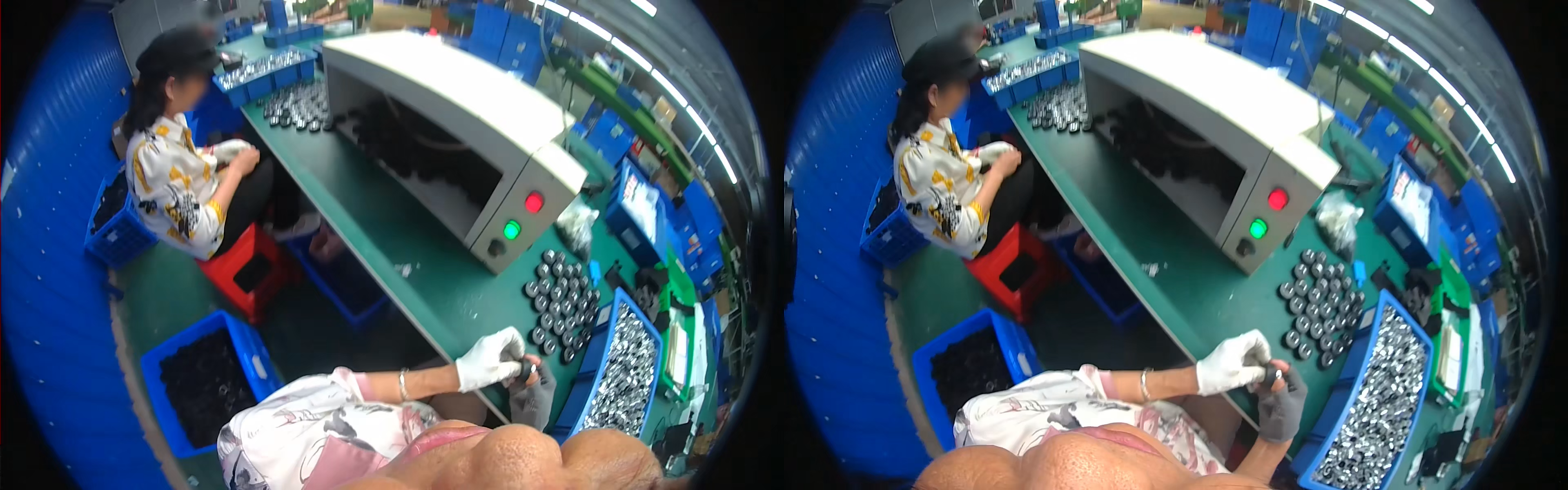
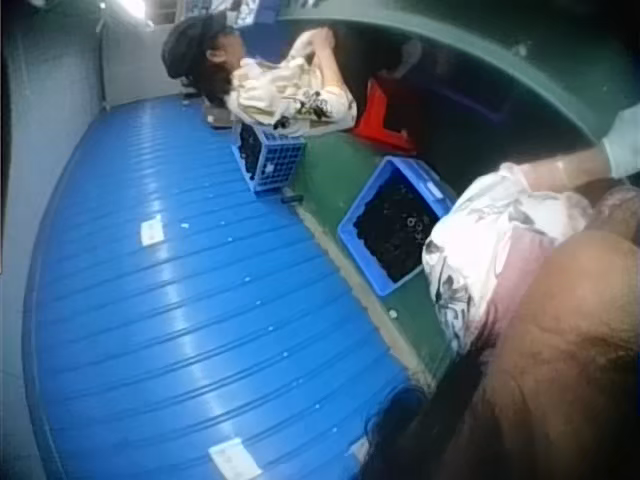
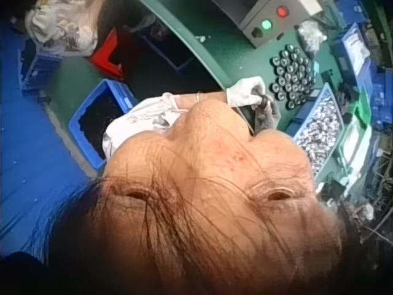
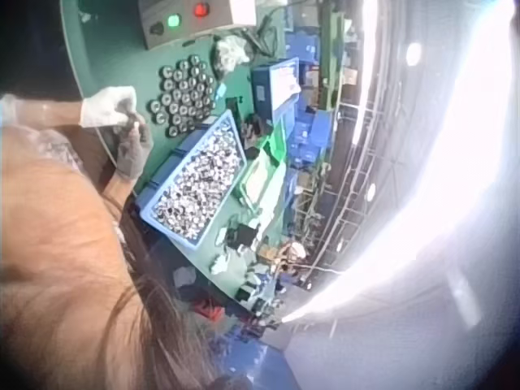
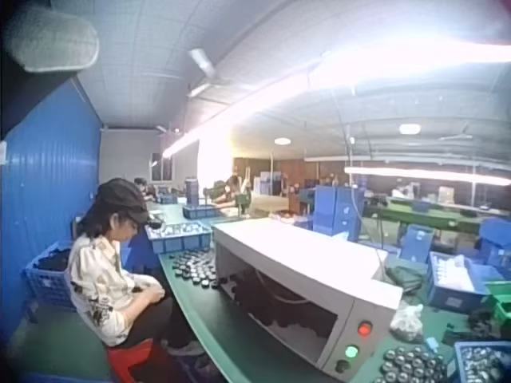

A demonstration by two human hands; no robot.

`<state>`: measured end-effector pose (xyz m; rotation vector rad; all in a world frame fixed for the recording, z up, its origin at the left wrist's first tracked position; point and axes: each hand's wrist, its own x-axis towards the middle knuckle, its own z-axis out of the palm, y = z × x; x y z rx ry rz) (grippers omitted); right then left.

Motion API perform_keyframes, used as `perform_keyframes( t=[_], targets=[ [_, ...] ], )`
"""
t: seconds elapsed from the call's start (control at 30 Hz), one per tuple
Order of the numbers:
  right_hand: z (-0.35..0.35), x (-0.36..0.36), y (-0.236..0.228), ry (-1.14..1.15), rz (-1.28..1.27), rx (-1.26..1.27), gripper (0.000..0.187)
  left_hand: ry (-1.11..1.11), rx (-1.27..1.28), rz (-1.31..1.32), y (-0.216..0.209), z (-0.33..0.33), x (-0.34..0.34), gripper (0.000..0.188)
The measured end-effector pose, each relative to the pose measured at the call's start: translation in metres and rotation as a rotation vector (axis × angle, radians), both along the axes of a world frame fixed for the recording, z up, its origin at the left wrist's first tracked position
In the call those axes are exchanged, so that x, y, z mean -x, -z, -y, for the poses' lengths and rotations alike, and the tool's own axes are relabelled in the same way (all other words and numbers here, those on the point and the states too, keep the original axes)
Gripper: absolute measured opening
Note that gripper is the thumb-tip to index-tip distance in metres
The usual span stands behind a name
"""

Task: Assembling small wheel bearings or mechanical components at a factory workbench.

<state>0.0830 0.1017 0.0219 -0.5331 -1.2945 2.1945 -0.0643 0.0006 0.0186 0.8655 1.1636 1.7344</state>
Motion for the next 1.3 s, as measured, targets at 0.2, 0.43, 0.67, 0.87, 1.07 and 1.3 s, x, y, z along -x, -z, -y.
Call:
perform_keyframes(
  t=[0.2,0.43,0.67,0.87,1.07,1.3],
  targets=[
    [-0.002,0.006,0.001,0.017,-0.104,-0.035,0.048,0.155,-0.183,0.082,-0.005,0.015,0.001,0.025],
    [0.019,0.027,-0.006,0.288,0.216,-0.524,0.04,0.079,0.073,0.331,-0.003,0.009,0.013,0.025],
    [0.014,0.022,-0.026,0.327,0.322,-1.089,0.038,0.116,0.04,0.422,-0.002,0.007,0.013,0.025],
    [0.023,0.024,-0.021,0.375,0.362,-1.162,0.034,0.143,0.008,0.432,0.005,0.012,0.007,0.021],
    [0.022,0.03,-0.017,0.417,0.276,-1.306,0.027,-0.014,-0.005,0.287,-0.01,0.016,0.007,0.022],
    [0.02,0.032,-0.014,0.43,0.257,-1.249,0.026,-0.077,-0.07,0.121,0.003,0.011,0.005,0.015]
  ],
)
